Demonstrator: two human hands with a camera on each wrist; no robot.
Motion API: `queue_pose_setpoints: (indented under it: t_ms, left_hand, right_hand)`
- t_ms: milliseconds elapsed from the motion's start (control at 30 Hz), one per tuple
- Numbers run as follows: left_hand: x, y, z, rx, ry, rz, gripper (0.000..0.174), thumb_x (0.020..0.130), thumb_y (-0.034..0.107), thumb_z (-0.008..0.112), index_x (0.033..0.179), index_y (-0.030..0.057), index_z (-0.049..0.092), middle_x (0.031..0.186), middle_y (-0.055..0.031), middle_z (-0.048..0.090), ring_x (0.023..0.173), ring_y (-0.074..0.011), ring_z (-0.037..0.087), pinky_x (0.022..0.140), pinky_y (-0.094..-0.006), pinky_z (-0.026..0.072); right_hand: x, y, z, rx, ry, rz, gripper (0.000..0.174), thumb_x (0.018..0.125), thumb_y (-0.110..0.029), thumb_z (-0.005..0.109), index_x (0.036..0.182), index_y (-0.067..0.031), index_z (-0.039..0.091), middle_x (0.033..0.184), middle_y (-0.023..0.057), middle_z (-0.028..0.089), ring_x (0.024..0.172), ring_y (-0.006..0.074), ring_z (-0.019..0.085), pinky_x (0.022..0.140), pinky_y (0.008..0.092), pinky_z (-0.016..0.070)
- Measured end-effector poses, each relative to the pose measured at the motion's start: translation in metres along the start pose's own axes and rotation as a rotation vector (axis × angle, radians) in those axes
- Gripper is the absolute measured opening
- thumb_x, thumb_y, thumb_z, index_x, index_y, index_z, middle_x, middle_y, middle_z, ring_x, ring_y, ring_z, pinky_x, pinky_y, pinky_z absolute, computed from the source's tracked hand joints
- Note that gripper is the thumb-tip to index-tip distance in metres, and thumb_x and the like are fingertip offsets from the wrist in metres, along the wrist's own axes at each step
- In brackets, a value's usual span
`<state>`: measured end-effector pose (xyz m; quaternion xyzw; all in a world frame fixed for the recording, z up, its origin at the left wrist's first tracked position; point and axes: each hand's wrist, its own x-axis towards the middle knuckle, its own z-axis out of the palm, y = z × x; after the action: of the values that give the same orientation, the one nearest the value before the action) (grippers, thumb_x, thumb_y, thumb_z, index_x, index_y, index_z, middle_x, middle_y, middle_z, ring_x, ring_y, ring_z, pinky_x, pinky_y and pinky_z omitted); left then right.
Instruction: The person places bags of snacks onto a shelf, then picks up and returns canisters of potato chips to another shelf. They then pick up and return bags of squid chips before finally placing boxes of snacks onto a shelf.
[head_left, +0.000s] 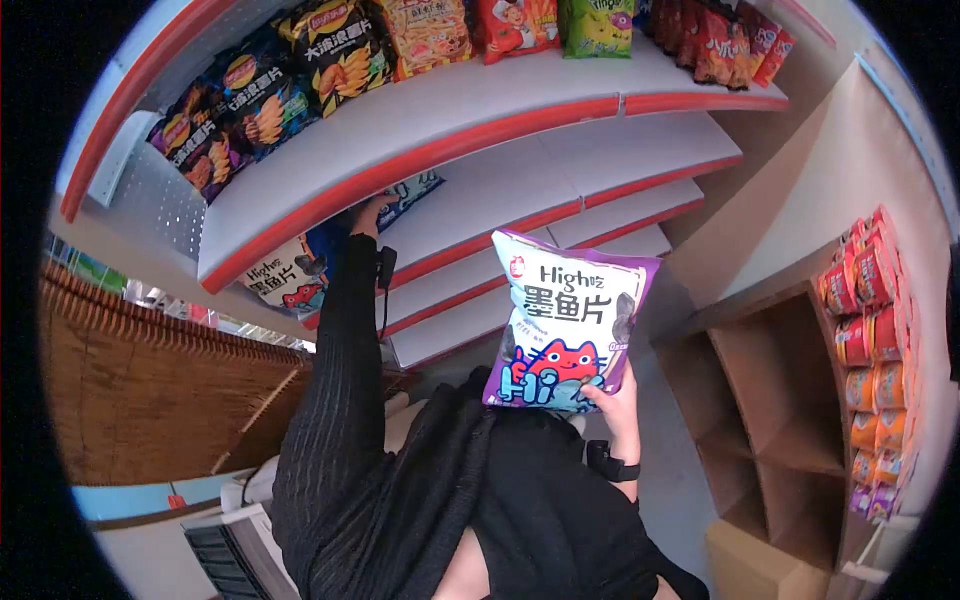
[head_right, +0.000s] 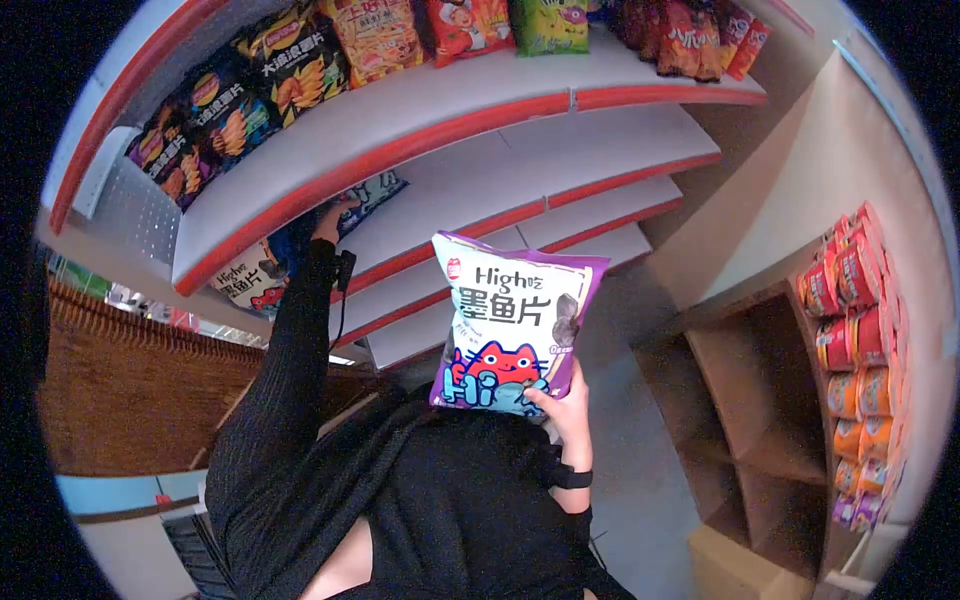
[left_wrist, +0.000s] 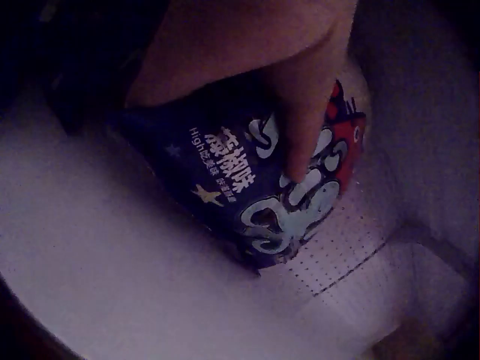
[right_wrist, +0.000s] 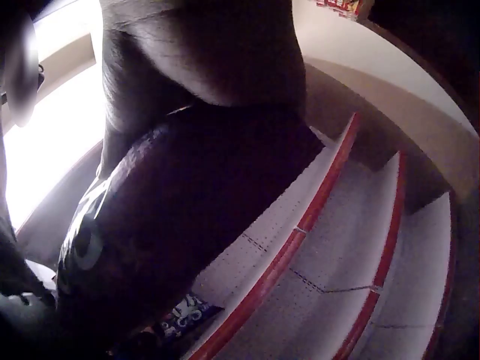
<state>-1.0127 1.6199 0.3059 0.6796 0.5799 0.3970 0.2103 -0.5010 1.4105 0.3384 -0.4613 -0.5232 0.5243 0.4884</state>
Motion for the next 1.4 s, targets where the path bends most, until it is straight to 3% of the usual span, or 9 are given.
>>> queue_pose_setpoints:
  t_ms: [133,333,600,733,800,833,1033,1300,1400]
  left_hand:
    - [0.027,-0.017,-0.015,-0.095,0.121,-0.114,0.052,0.078,-0.003,0.036,0.127,0.0095,0.047,0.13,-0.009,0.047,0.124,-0.0218,0.039,0.106,-0.0327,0.0248]
    - [0.037,-0.025,-0.005,-0.284,0.444,-0.27,0.048,0.081,0.006,0.039,0.129,0.0091,0.045,0.132,-0.0082,0.045,0.124,-0.0213,0.038,0.105,-0.0333,0.0257]
    - [0.013,-0.049,0.05,-0.816,0.946,-0.321,0.046,0.086,0.019,0.044,0.131,0.0085,0.041,0.133,-0.007,0.042,0.123,-0.0206,0.037,0.103,-0.034,0.0268]
    - [-0.056,-0.043,0.1,-1.043,0.795,-0.379,0.047,0.089,0.025,0.046,0.132,0.0082,0.04,0.134,-0.0065,0.041,0.123,-0.0203,0.036,0.102,-0.0344,0.0274]
    - [-0.09,0.046,0.085,-0.895,0.652,-0.538,0.042,0.087,0.025,0.052,0.121,-0.0003,0.049,0.118,-0.0083,0.053,0.107,-0.0189,0.049,0.091,-0.0301,0.0372]
    - [-0.109,0.059,0.08,-0.901,0.58,-0.554,0.041,0.087,0.024,0.051,0.122,0.0029,0.049,0.118,-0.0064,0.054,0.106,-0.0168,0.05,0.09,-0.0318,0.0379]
    - [-0.198,0.061,0.079,-0.899,0.197,-0.558,0.032,0.088,0.02,0.046,0.116,0.0042,0.053,0.106,-0.0076,0.061,0.099,-0.0178,0.056,0.087,-0.0325,0.0414]
    - [-0.216,0.074,0.069,-0.795,0.156,-0.717,0.028,0.089,0.02,0.043,0.111,0.007,0.055,0.106,-0.0075,0.061,0.098,-0.017,0.058,0.086,-0.0304,0.0409]
    - [-0.207,0.075,0.074,-0.769,0.111,-0.685,0.027,0.088,0.019,0.044,0.11,0.0078,0.055,0.103,-0.0065,0.062,0.095,-0.0159,0.058,0.083,-0.0298,0.0412]
  right_hand:
    - [-0.008,0.009,0.024,0.156,0.08,0.012,0.074,0.063,-0.017,0.08,0.123,0.0034,0.041,0.108,0.0105,0.058,0.099,0.0171,0.055,0.087,0.031,0.043]
    - [0.006,0.008,0.033,-0.055,0.05,0.004,0.071,0.063,-0.019,0.08,0.121,0.0011,0.044,0.106,0.0085,0.059,0.099,0.0147,0.055,0.088,0.0307,0.0427]
    - [0.097,-0.01,0.071,-0.221,-0.194,-0.055,0.069,0.062,-0.024,0.081,0.118,0.0001,0.047,0.105,0.0074,0.059,0.098,0.0143,0.054,0.087,0.0304,0.0432]
    - [0.155,-0.02,0.107,-0.255,-0.242,-0.177,0.066,0.064,-0.026,0.08,0.116,-0.0002,0.048,0.104,0.0089,0.06,0.097,0.0154,0.055,0.086,0.031,0.0441]
    - [0.191,-0.005,0.126,-0.267,-0.303,-0.195,0.067,0.064,-0.029,0.081,0.116,-0.0008,0.049,0.104,0.0095,0.06,0.096,0.015,0.056,0.085,0.0313,0.0445]
    - [0.216,0.012,0.132,-0.431,-0.309,-0.242,0.069,0.063,-0.033,0.081,0.115,-0.0011,0.05,0.103,0.01,0.06,0.095,0.0151,0.056,0.084,0.0312,0.0448]
    - [0.246,-0.008,0.232,-0.201,-0.483,-0.294,0.075,0.063,-0.033,0.08,0.12,0.0002,0.046,0.101,0.0122,0.06,0.095,0.0181,0.057,0.083,0.0308,0.0455]
    - [0.273,0.046,0.267,-0.268,-0.465,-0.367,0.079,0.064,-0.032,0.078,0.125,0.0026,0.04,0.104,0.0201,0.06,0.094,0.0292,0.06,0.083,0.0353,0.0466]
    - [0.267,0.052,0.252,-0.522,-0.256,-0.46,0.078,0.065,-0.03,0.075,0.126,0.0027,0.04,0.106,0.0238,0.057,0.099,0.0346,0.057,0.086,0.0398,0.0446]
